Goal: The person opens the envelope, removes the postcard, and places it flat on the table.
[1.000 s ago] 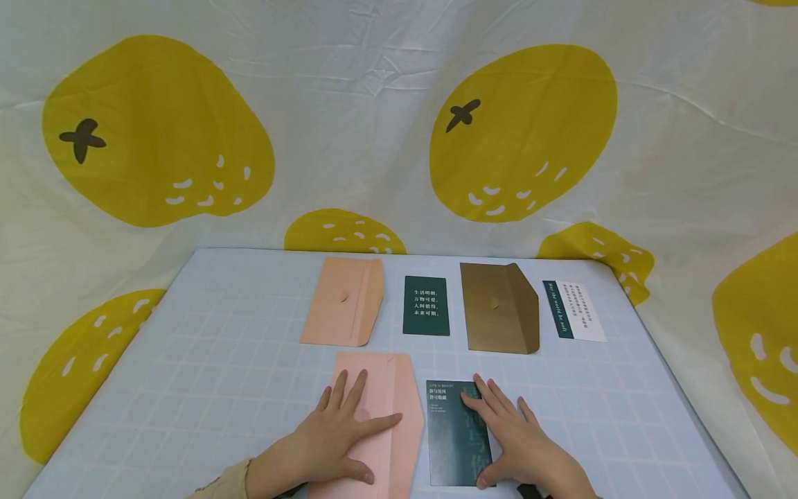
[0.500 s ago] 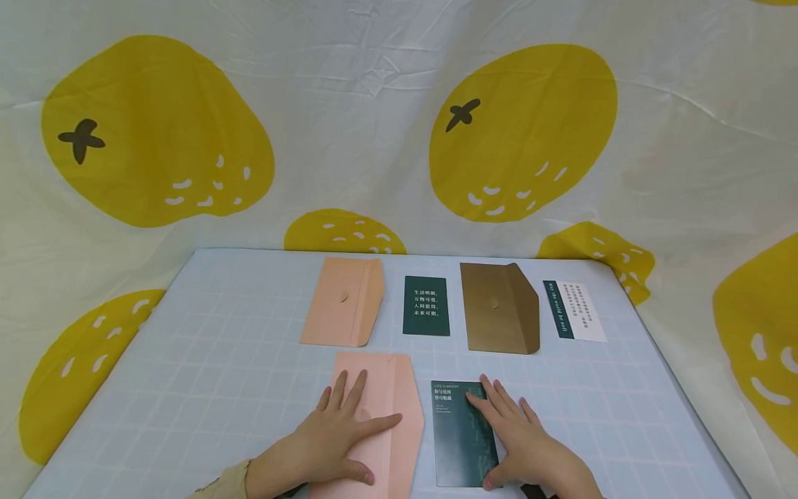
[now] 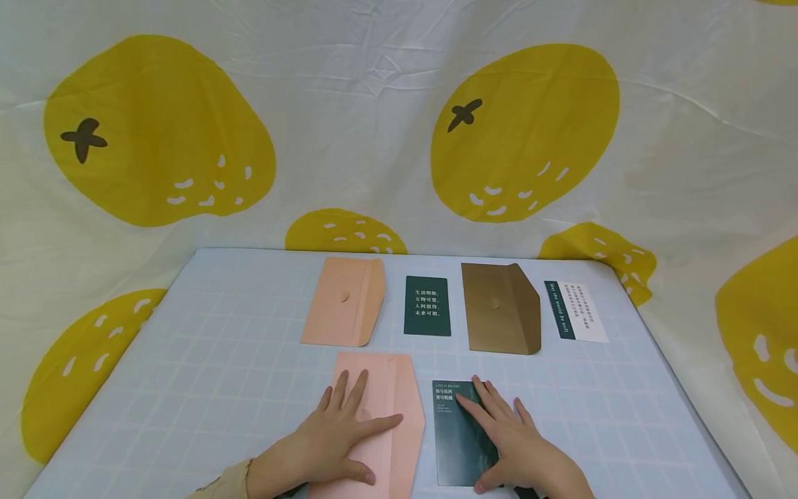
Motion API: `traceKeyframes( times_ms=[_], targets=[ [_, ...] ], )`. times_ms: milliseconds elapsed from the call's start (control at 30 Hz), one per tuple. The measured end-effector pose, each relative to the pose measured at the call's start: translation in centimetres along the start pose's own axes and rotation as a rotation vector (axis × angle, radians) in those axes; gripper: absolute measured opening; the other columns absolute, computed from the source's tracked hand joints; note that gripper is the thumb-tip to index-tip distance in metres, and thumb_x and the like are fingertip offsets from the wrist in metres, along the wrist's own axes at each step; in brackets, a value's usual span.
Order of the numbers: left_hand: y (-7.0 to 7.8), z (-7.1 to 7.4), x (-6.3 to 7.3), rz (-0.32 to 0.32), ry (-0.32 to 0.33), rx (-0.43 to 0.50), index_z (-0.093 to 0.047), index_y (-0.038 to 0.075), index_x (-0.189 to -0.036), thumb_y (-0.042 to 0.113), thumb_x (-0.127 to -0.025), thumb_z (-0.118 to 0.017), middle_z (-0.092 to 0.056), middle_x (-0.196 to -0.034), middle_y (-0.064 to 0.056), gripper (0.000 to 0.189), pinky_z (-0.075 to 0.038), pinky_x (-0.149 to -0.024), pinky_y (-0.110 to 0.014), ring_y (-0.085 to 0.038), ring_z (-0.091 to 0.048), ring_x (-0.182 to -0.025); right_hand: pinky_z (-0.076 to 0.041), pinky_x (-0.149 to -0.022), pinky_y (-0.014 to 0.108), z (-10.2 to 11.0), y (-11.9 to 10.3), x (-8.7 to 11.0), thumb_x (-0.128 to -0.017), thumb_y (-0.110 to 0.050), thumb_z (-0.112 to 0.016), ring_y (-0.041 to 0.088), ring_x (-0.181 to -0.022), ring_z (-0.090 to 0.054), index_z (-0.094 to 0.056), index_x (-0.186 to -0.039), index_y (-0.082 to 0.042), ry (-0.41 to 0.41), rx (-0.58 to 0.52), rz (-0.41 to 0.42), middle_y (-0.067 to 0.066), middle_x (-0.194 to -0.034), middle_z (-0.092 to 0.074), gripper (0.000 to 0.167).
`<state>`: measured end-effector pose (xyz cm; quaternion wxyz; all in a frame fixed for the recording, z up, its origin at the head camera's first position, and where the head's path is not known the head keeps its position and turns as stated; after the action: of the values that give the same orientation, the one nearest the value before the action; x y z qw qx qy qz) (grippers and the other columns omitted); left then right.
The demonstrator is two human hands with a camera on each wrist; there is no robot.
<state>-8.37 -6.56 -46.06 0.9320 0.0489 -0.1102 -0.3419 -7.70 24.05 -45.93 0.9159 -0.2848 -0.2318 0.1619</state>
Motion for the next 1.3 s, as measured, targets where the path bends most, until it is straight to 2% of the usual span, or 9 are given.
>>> traceKeyframes(
  times_ms=[333, 667, 833, 1033, 1300],
  targets=[
    [0.0, 0.0, -0.1, 0.004, -0.011, 0.041, -0.037, 0.056, -0.146, 0.071, -0.071, -0.070, -0.015, -0.160, -0.028, 0.083, -0.035, -0.103, -0.065, -0.056, -0.016, -0.142, 0.005, -0.102, 0.078, 0.0, 0.5, -0.1, -0.050, -0.040, -0.096, 0.047, -0.146, -0.009, -0.038, -0.153, -0.024, 0.017, 0.012, -0.052, 0.016, -0.165, -0.007, 0.120],
    [0.2, 0.1, -0.6, 0.016, -0.043, 0.068, -0.041, 0.058, -0.143, 0.070, -0.066, -0.076, -0.016, -0.158, -0.031, 0.086, -0.034, -0.100, -0.070, -0.060, -0.014, -0.140, 0.004, -0.101, 0.079, 0.1, 0.7, 0.1, -0.050, -0.047, -0.094, 0.048, -0.146, -0.009, -0.036, -0.154, -0.026, 0.033, 0.011, -0.012, 0.016, -0.165, -0.006, 0.120],
    [0.7, 0.1, -0.9, 0.059, -0.089, 0.008, -0.035, 0.063, -0.143, 0.074, -0.058, -0.079, -0.015, -0.158, -0.031, 0.097, -0.033, -0.099, -0.070, -0.059, -0.013, -0.140, 0.004, -0.101, 0.079, 0.0, 0.7, 0.1, -0.050, -0.045, -0.095, 0.047, -0.146, -0.009, -0.037, -0.154, -0.026, 0.027, 0.013, -0.031, 0.016, -0.165, -0.006, 0.121],
    [1.1, 0.2, -1.2, 0.098, -0.127, -0.103, -0.026, 0.069, -0.143, 0.081, -0.055, -0.075, -0.016, -0.159, -0.028, 0.101, -0.037, -0.098, -0.067, -0.057, -0.017, -0.141, 0.004, -0.101, 0.079, -0.2, 0.8, -0.1, -0.050, -0.045, -0.095, 0.047, -0.147, -0.009, -0.037, -0.154, -0.026, 0.022, 0.019, -0.045, 0.015, -0.166, -0.006, 0.121],
    [1.0, 0.2, -1.1, 0.102, -0.108, -0.091, -0.029, 0.069, -0.141, 0.079, -0.054, -0.077, -0.017, -0.158, -0.028, 0.101, -0.041, -0.094, -0.067, -0.057, -0.019, -0.140, 0.003, -0.102, 0.078, -0.2, 0.8, -0.2, -0.050, -0.046, -0.095, 0.047, -0.147, -0.007, -0.036, -0.154, -0.025, 0.006, 0.026, -0.063, 0.016, -0.165, -0.006, 0.121]
  ],
)
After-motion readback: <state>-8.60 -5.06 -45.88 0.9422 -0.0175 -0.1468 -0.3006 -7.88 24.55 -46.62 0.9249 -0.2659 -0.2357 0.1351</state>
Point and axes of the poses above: each hand's wrist, its own x-axis away from the middle knuckle, its own z-axis out of the back of the hand, y = z × x, the point moved 2 cm from there along -x, towards the middle knuckle
